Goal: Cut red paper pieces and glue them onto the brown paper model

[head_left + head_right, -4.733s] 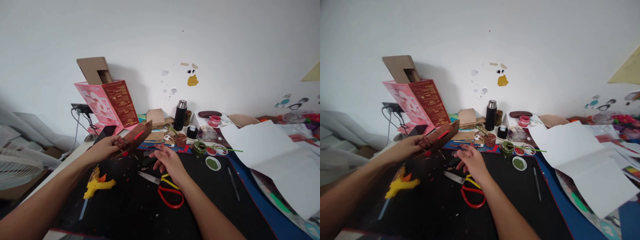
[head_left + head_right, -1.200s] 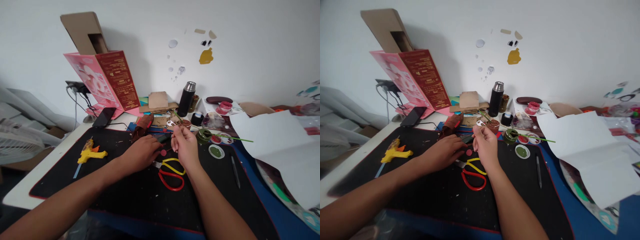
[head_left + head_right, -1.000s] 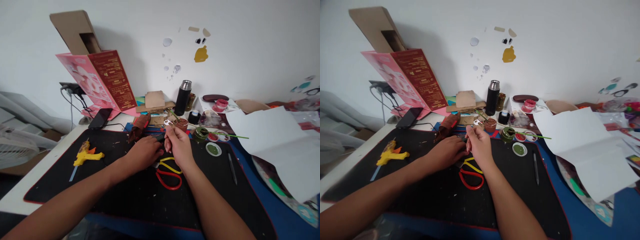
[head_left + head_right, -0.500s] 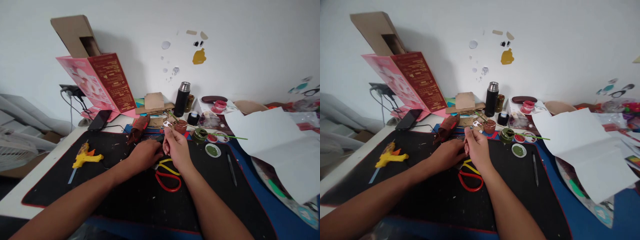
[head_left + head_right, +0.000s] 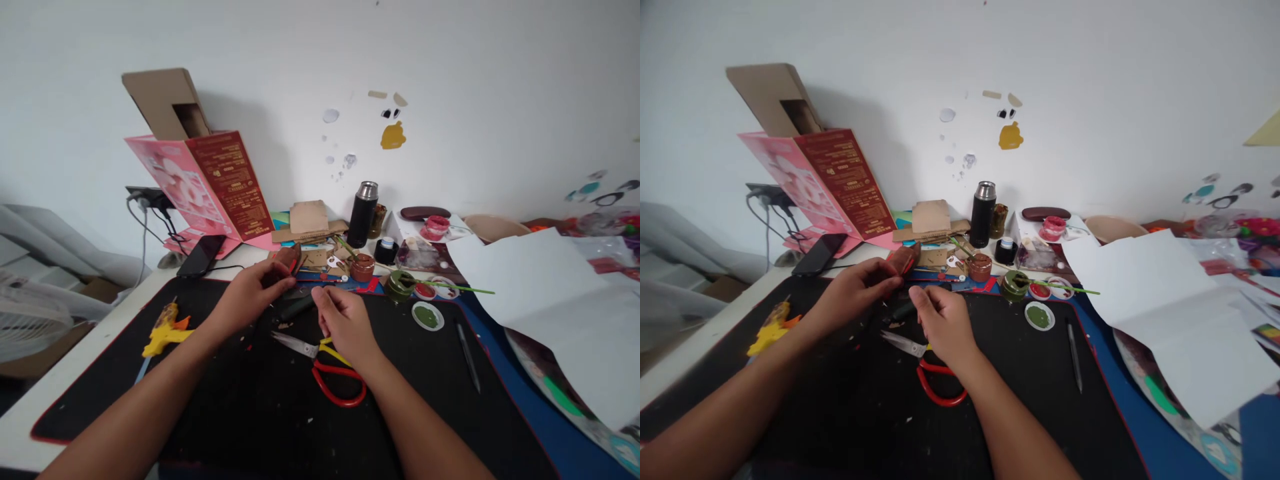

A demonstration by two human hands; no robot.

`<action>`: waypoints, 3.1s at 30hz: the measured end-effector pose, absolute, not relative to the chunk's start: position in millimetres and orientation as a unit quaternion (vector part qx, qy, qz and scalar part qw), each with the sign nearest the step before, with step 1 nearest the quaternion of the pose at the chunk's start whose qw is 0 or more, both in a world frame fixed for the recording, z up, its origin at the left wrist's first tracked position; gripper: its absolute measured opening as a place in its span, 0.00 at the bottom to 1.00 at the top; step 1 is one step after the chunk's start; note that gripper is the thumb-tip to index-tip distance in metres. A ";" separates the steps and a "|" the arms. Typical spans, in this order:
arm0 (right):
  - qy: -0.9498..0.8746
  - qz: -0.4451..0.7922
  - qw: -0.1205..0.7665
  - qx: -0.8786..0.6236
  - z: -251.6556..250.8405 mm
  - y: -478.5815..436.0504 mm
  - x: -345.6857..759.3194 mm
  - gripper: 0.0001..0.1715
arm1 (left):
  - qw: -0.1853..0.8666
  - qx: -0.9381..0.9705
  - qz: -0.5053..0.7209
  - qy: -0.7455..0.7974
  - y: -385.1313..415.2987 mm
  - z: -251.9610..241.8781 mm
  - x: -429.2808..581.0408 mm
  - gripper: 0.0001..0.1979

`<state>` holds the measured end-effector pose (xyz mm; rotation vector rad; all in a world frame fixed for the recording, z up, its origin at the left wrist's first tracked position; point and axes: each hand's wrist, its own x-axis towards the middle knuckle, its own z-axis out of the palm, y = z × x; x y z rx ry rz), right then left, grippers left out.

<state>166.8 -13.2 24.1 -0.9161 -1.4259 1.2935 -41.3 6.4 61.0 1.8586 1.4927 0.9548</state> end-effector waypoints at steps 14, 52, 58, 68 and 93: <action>-0.659 0.498 0.371 -0.425 4.6 -10.6 156.2 0.16 | 0.446 0.567 0.454 0.523 -1.2 39.5 -45.6 0.21; -0.533 0.612 0.430 -0.397 5.2 -1.6 155.5 0.22 | 0.488 0.657 0.315 0.481 -6.5 27.3 -42.4 0.18; -0.546 0.615 0.421 -0.383 0.5 -4.9 152.2 0.22 | 0.532 0.643 0.313 0.454 -6.8 22.2 -38.9 0.15; -0.521 0.607 0.433 -0.416 4.6 -3.8 153.3 0.31 | 0.538 0.532 0.440 0.484 -2.7 32.2 -41.3 0.20; -0.505 0.666 0.377 -0.400 -1.5 -3.9 151.2 0.28 | 0.459 0.564 0.437 0.529 0.4 45.3 -71.6 0.24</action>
